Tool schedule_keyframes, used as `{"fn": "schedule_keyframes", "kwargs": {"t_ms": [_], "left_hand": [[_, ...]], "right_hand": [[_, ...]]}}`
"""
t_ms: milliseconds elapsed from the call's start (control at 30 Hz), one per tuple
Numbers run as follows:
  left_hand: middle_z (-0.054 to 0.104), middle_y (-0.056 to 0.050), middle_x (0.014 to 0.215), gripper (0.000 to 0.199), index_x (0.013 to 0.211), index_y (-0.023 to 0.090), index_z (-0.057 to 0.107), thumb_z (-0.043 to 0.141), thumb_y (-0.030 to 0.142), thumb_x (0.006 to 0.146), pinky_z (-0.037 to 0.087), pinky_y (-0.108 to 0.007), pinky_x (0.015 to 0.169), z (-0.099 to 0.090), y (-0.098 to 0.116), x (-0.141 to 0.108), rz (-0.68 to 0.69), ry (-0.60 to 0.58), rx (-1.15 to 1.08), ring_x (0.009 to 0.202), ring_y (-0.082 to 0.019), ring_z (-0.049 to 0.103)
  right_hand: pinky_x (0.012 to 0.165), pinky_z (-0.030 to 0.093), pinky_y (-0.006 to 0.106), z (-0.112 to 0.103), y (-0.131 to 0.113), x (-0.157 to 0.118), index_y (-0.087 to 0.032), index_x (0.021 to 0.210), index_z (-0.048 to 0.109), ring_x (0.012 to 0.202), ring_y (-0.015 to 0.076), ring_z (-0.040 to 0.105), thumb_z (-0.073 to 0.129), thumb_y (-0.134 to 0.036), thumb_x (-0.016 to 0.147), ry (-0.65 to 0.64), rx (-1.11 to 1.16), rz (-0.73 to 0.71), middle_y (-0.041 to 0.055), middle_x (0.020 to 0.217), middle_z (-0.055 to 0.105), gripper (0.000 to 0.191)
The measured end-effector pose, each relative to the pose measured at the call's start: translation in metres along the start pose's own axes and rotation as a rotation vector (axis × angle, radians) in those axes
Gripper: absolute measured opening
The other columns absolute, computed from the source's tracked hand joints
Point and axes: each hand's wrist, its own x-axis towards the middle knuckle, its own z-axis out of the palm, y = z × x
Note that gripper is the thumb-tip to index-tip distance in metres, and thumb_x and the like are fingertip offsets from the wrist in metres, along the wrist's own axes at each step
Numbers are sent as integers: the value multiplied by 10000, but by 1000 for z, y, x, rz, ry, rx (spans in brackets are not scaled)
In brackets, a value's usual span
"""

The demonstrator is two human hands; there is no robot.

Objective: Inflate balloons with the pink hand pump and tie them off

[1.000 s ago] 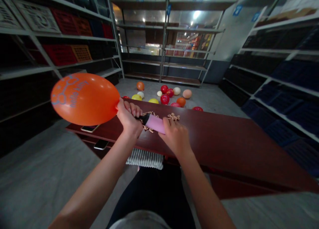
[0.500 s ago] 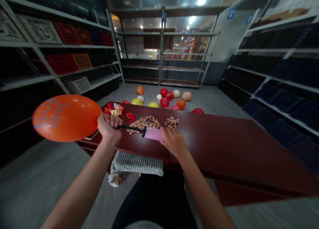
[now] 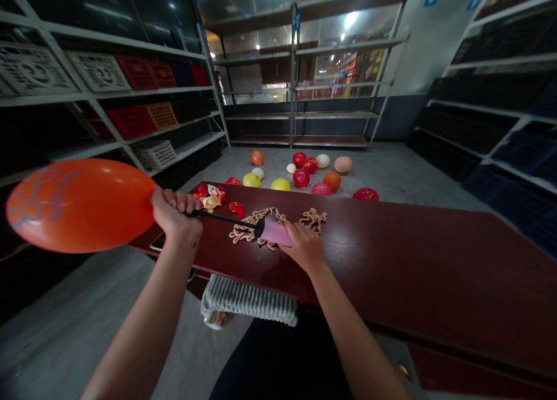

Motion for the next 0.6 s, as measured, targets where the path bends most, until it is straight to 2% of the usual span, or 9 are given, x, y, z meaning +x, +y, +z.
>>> {"fn": "schedule_keyframes", "kwargs": {"t_ms": [167, 300, 467, 600], "left_hand": [[249, 53, 401, 544, 515, 211, 277, 473, 330, 1009, 245, -253, 355, 44, -32, 2, 0, -85, 17, 310, -96, 267], [261, 51, 375, 540, 522, 219, 298, 436, 310, 1036, 224, -254, 336, 72, -72, -10, -78, -166, 52, 290, -97, 271], [286, 51, 349, 586, 506, 222, 311, 494, 456, 1011, 218, -251, 306, 87, -129, -49, -233, -285, 77, 265, -93, 287], [285, 59, 350, 590, 502, 221, 300, 549, 459, 981, 217, -233, 303, 90, -154, -68, -319, -303, 70, 258, -81, 288]], "right_hand": [[746, 508, 309, 10, 10, -6, -180, 1186, 638, 860, 231, 711, 707, -332, 803, 37, 33, 156, 92, 1030, 755, 418], [696, 505, 312, 9, 14, -6, -178, 1172, 640, 821, 244, 719, 692, -349, 813, 53, 15, 253, 101, 996, 760, 401], [667, 507, 320, 9, 14, -4, -156, 1193, 624, 809, 260, 730, 658, -405, 832, 87, -3, 358, 130, 1045, 762, 440], [670, 504, 309, 9, 17, -4, -147, 1219, 611, 798, 251, 733, 666, -393, 826, 115, -26, 422, 128, 1055, 765, 467]]}}
